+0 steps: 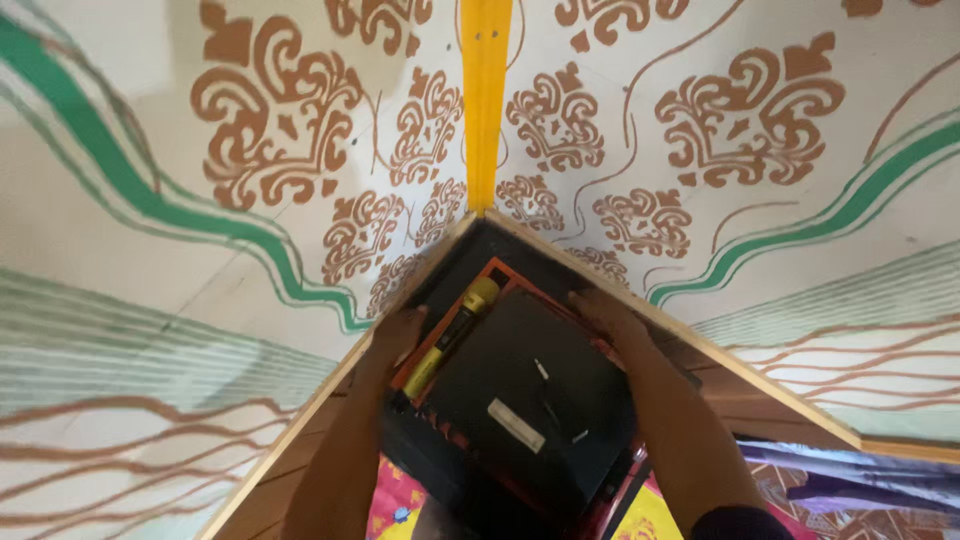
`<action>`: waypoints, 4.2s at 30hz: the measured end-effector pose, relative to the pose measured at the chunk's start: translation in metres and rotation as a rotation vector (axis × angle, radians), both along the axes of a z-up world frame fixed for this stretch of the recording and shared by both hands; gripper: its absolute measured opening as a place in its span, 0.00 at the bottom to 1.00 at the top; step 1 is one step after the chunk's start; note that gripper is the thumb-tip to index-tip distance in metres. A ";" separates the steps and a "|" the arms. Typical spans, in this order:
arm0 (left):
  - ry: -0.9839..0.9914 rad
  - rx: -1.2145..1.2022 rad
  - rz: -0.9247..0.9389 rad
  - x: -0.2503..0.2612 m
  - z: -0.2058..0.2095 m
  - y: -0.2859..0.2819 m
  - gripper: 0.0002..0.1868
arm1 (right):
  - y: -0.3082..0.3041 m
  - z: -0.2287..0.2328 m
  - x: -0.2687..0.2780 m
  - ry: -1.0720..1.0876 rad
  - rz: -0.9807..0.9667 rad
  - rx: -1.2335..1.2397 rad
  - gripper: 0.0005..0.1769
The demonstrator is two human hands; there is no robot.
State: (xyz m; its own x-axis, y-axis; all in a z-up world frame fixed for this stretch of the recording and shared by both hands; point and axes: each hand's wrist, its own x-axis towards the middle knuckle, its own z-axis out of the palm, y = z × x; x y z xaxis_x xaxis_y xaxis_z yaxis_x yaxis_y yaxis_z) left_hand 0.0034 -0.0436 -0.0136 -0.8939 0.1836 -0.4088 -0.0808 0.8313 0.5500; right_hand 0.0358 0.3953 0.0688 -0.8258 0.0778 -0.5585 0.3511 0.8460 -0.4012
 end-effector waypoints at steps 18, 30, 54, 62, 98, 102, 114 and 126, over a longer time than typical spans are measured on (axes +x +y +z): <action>0.113 -0.023 -0.035 0.019 0.019 -0.005 0.26 | -0.034 0.046 -0.007 -0.194 -0.175 -0.148 0.28; -0.027 -0.006 -0.072 0.016 0.015 -0.017 0.25 | -0.017 0.034 -0.004 -0.196 -0.136 -0.107 0.26; -0.074 0.159 0.049 0.029 0.112 0.025 0.30 | 0.027 -0.036 -0.008 -0.087 0.003 -0.091 0.29; -0.112 0.150 0.005 0.017 0.047 0.019 0.40 | 0.028 -0.050 -0.030 0.030 0.134 0.047 0.31; -0.283 0.188 0.004 0.021 0.065 0.022 0.40 | 0.036 0.015 0.012 0.110 0.037 -0.271 0.34; -0.235 0.249 0.036 0.021 0.059 0.017 0.38 | 0.038 0.020 0.040 0.071 -0.328 -0.706 0.28; -0.200 0.215 0.117 0.030 0.083 0.013 0.40 | 0.090 -0.033 0.084 0.547 0.174 0.133 0.18; -0.050 0.324 -0.037 0.028 0.055 -0.008 0.29 | 0.055 -0.008 0.183 1.005 -0.367 0.145 0.17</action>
State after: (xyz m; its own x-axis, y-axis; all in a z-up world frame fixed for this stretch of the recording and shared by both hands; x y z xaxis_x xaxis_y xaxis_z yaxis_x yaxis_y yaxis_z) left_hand 0.0312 -0.0516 0.0418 -0.8644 0.3435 -0.3671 -0.0873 0.6165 0.7825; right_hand 0.2188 0.4508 0.0610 -0.8138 0.4252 0.3961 0.1591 0.8186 -0.5519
